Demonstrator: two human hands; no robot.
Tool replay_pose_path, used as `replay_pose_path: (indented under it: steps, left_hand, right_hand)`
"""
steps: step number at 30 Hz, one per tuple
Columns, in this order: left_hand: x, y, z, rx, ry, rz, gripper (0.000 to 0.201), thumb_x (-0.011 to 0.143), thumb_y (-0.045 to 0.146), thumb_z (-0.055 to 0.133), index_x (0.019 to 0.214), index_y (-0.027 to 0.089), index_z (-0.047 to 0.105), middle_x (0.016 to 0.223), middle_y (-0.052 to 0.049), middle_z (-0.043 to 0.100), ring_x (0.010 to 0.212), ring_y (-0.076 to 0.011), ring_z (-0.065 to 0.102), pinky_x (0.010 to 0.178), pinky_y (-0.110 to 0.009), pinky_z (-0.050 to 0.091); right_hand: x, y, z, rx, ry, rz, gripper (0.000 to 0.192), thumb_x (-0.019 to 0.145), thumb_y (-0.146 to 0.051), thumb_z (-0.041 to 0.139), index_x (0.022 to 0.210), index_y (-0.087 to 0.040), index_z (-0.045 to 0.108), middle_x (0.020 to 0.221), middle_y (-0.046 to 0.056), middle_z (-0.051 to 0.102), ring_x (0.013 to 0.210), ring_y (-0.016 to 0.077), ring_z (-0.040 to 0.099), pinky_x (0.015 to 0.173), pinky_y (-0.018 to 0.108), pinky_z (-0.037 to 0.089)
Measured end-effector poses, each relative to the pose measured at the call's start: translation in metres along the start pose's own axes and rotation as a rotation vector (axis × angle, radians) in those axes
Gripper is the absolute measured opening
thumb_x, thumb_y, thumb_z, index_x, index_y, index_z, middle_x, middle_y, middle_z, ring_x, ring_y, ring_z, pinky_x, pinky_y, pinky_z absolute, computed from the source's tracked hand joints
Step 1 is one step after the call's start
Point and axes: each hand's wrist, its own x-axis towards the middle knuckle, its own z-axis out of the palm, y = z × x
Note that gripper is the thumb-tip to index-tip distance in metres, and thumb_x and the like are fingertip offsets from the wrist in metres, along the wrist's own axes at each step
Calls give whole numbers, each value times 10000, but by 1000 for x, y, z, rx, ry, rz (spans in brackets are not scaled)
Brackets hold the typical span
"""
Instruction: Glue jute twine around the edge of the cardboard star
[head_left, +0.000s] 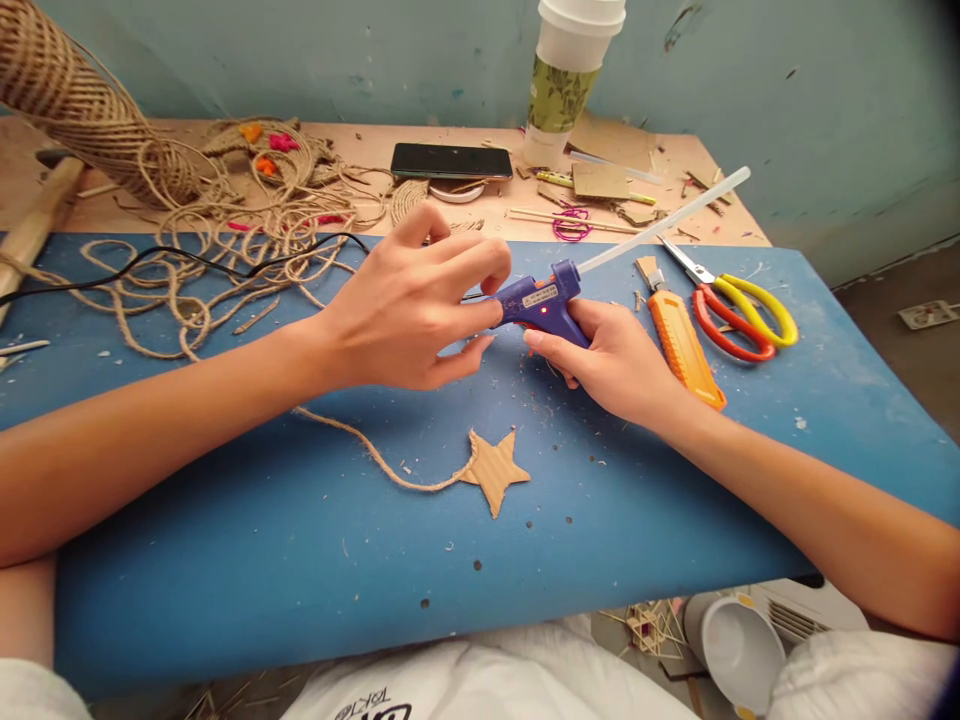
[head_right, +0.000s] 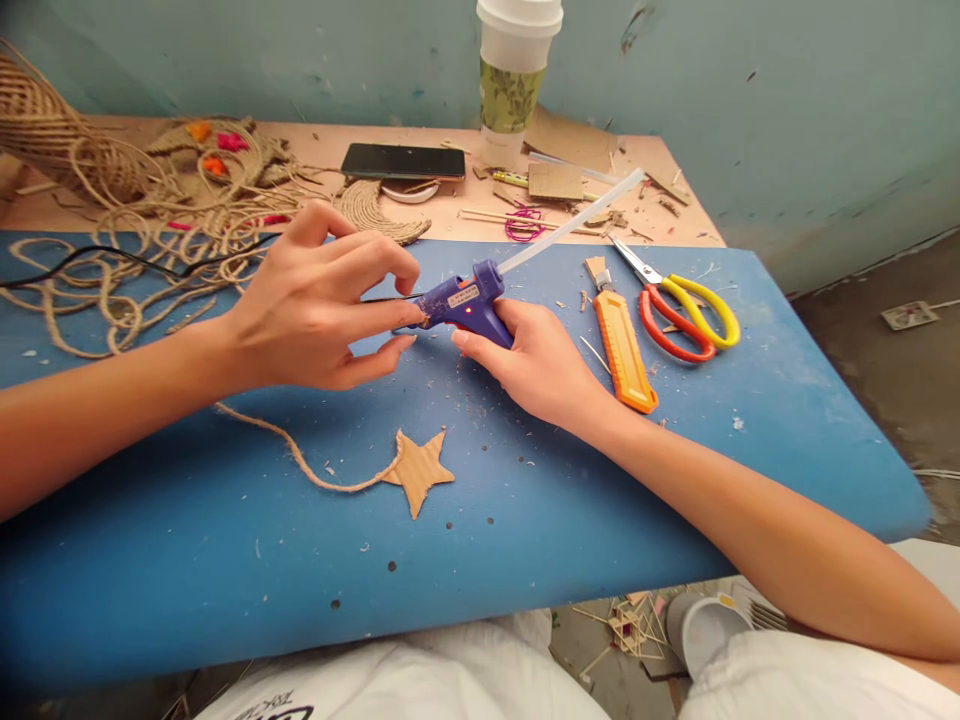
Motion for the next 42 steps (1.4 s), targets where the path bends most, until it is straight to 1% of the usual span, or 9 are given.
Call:
replay_pose_path:
  steps: [6,9,14,19,24,27,32,37,42]
  left_hand:
    - [-1,0,-1,-11,-10,-79,216,1076,312,539,1242,229,650,1201,-103,697,964,-234,689,952,-584,539]
    - [-1,-1,-1,-41,-41,-36,201,1083,310,541,1223,222,657,1189,-100,690,952,-226,666,960,-577,523]
    - [1,-2,-2,-6,49,34,117,1031,282,611,1079,189,663,1144,-111,697,866,-205,633,879,-514,516]
    - [2,-1,-3,-6,101,-49,196,1027,273,600,1199,200,661,1102,-77,709,788,-179,599,865,-498,536]
    - [1,-4,2,16,71,112,137,1044,274,565,989,195,663,991,-54,682,727,-158,566,785,-465,551]
    - [0,-4,2,21,28,63,224,1060,287,534,864,205,608,1009,-48,679,761,-156,614,844,-490,569]
    - [1,-3,0,-117,-12,-122,207,1057,359,537,938,270,682,1023,-23,703,803,-182,673,888,-558,590]
    - [1,-4,0,-67,-47,-34,223,1063,332,536,977,219,708,1026,-45,693,756,-145,597,883,-522,576]
    - [-2,-10,-2,-19,15,41,270,1072,311,564,831,192,589,1020,-52,687,769,-150,560,870,-502,522]
  right_hand:
    - [0,1,0,2,3,5,470,952,-638,736,876,-184,640,685,5,569,645,141,477,590,304,300]
    - [0,1,0,3,5,12,473,950,-642,737,870,-187,638,688,7,571,640,140,478,585,304,299]
    - [0,1,0,5,5,5,469,947,-634,745,857,-186,637,681,4,568,641,139,483,590,302,307]
    - [0,1,-1,14,-2,7,451,952,-620,740,884,-182,654,684,4,574,639,139,482,589,304,313]
    - [0,0,0,1,6,14,491,944,-659,743,861,-187,633,669,4,567,636,140,478,580,306,300]
    - [0,0,0,14,1,16,500,941,-665,747,855,-186,631,662,1,567,625,137,480,573,306,314]
    - [0,0,0,29,-1,21,475,943,-641,751,871,-184,645,666,-1,582,607,131,492,559,304,335]
    - [0,0,0,31,3,26,455,950,-619,747,865,-185,639,659,-6,578,595,127,492,551,305,330]
    - [-1,-1,-1,46,-2,25,426,957,-588,741,862,-184,646,648,-10,582,578,124,497,543,307,343]
